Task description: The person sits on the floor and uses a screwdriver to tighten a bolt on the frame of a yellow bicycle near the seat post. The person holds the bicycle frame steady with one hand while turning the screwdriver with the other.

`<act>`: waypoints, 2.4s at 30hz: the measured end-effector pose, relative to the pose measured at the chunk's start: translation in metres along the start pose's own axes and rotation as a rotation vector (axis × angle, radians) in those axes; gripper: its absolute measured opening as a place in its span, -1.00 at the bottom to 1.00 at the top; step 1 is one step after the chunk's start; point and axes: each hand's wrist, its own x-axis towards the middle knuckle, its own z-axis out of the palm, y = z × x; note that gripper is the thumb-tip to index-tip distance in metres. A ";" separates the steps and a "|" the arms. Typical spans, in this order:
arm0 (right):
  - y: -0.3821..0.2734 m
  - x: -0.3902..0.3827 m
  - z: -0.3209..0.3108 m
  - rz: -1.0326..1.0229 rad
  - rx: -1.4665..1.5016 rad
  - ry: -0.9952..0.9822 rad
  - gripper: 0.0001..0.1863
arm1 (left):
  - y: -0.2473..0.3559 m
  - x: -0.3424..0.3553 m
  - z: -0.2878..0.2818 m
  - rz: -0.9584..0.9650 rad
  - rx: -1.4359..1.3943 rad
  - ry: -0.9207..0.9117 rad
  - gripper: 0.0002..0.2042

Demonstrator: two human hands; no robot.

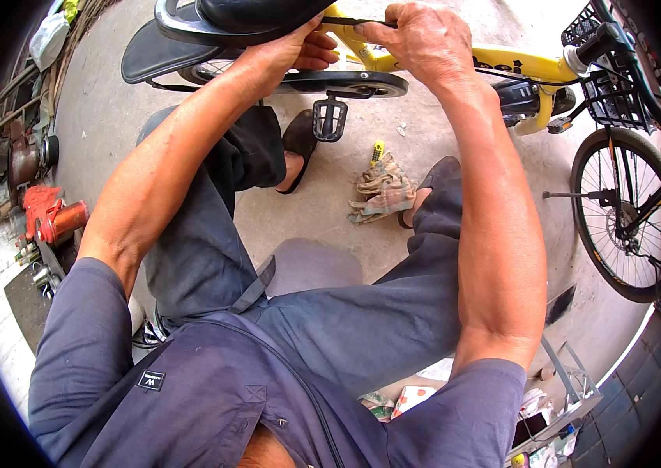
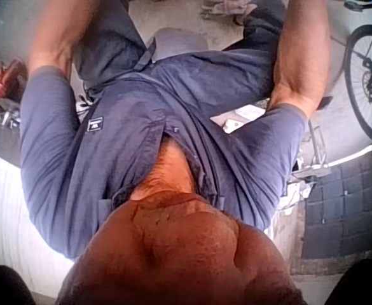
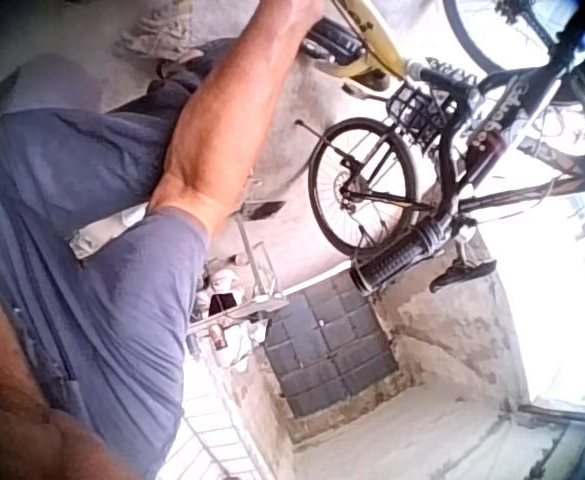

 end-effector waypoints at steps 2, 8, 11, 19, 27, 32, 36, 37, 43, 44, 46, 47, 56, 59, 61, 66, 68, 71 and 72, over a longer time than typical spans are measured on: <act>0.000 -0.001 -0.003 -0.011 0.003 -0.001 -0.53 | 0.001 -0.002 0.001 0.020 -0.033 -0.009 -0.50; 0.003 -0.002 0.000 -0.060 -0.062 -0.016 -0.64 | 0.003 -0.003 0.003 0.030 -0.041 -0.008 -0.52; 0.000 -0.002 -0.005 -0.065 -0.029 -0.034 -0.65 | 0.003 -0.006 0.002 0.046 -0.061 -0.007 -0.53; 0.007 -0.007 -0.003 -0.064 0.033 -0.031 -0.68 | 0.008 -0.013 0.006 0.042 -0.125 -0.018 -0.56; 0.022 -0.007 0.021 0.003 0.087 -0.084 -0.61 | 0.004 -0.011 0.006 0.082 -0.159 -0.016 -0.56; 0.025 -0.008 0.052 -0.023 0.251 -0.154 -0.53 | 0.000 -0.009 0.005 0.040 -0.136 0.033 -0.55; 0.024 -0.005 0.074 0.059 0.342 -0.223 -0.50 | 0.004 -0.013 0.009 0.073 -0.069 0.072 -0.59; 0.026 -0.005 0.080 0.125 0.410 -0.266 -0.50 | 0.005 -0.016 0.010 0.118 -0.030 0.074 -0.61; 0.002 -0.006 0.094 0.319 0.781 -0.335 -0.48 | -0.001 -0.012 0.003 0.135 0.047 0.127 -0.61; 0.001 -0.006 0.096 0.328 0.812 -0.343 -0.49 | -0.001 -0.012 0.003 0.147 0.050 0.128 -0.60; 0.002 -0.005 0.105 0.320 0.850 -0.313 -0.49 | -0.002 -0.011 0.002 0.163 0.093 0.161 -0.60; 0.003 -0.005 0.108 0.319 0.866 -0.296 -0.49 | -0.002 -0.010 0.003 0.171 0.112 0.175 -0.60; 0.006 -0.003 0.119 0.346 0.904 -0.280 -0.48 | 0.006 -0.011 0.011 0.133 0.085 0.215 -0.68; 0.002 -0.005 0.116 0.360 0.969 -0.289 -0.48 | 0.004 -0.016 0.009 0.234 0.171 0.218 -0.62; 0.000 -0.007 0.116 0.361 0.985 -0.292 -0.52 | 0.005 -0.020 0.009 0.205 0.113 0.203 -0.64; 0.002 -0.006 0.112 0.379 0.974 -0.270 -0.52 | 0.006 -0.019 0.005 0.180 0.027 0.124 -0.72; 0.007 -0.006 0.114 0.383 0.963 -0.256 -0.47 | 0.006 -0.018 0.005 0.171 0.057 0.100 -0.74; 0.008 -0.004 0.112 0.432 0.974 -0.279 -0.46 | 0.006 -0.016 0.006 0.126 0.079 0.110 -0.78; 0.006 -0.005 0.109 0.437 0.980 -0.285 -0.48 | 0.006 -0.016 0.005 0.118 0.073 0.107 -0.78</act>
